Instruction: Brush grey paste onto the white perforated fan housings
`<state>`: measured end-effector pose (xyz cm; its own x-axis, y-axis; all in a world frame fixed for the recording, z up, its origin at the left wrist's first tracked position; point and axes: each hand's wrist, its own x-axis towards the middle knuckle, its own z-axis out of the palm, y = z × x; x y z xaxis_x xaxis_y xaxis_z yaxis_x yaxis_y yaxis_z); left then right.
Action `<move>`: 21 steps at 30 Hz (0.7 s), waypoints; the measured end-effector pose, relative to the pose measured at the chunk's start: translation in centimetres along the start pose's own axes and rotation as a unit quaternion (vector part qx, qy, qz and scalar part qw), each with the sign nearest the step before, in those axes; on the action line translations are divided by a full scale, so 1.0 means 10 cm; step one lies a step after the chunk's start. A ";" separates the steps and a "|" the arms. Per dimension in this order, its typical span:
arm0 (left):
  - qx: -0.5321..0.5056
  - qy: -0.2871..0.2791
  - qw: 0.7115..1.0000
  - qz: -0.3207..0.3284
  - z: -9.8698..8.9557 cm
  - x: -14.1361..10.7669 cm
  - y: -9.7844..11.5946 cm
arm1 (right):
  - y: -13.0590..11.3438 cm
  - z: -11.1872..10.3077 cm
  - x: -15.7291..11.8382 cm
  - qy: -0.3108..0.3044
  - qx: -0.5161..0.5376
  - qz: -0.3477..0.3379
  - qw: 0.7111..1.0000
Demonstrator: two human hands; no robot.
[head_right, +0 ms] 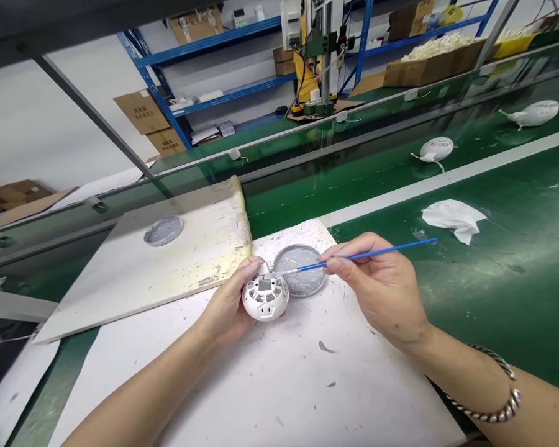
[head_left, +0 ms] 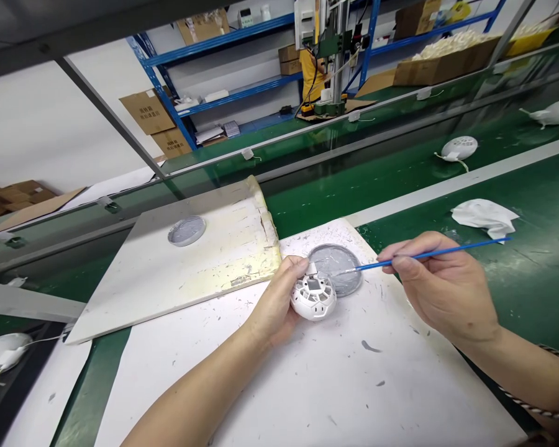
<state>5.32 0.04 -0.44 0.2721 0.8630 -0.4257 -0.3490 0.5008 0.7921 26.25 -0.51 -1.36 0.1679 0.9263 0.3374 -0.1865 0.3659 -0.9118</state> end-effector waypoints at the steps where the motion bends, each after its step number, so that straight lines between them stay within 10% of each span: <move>1: 0.007 -0.011 1.000 0.000 0.00 0.00 0.00 | 0.00 0.01 -0.02 -0.017 -0.013 -0.019 1.000; 21: 0.021 -0.149 0.988 0.047 -0.08 -0.04 0.04 | -0.06 0.00 -0.07 -0.061 -0.128 -0.080 0.987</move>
<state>4.38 0.00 -0.30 0.4934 0.8448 -0.2070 -0.3497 0.4105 0.8421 26.28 -1.41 -1.06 0.0550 0.8677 0.4941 0.0861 0.4889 -0.8681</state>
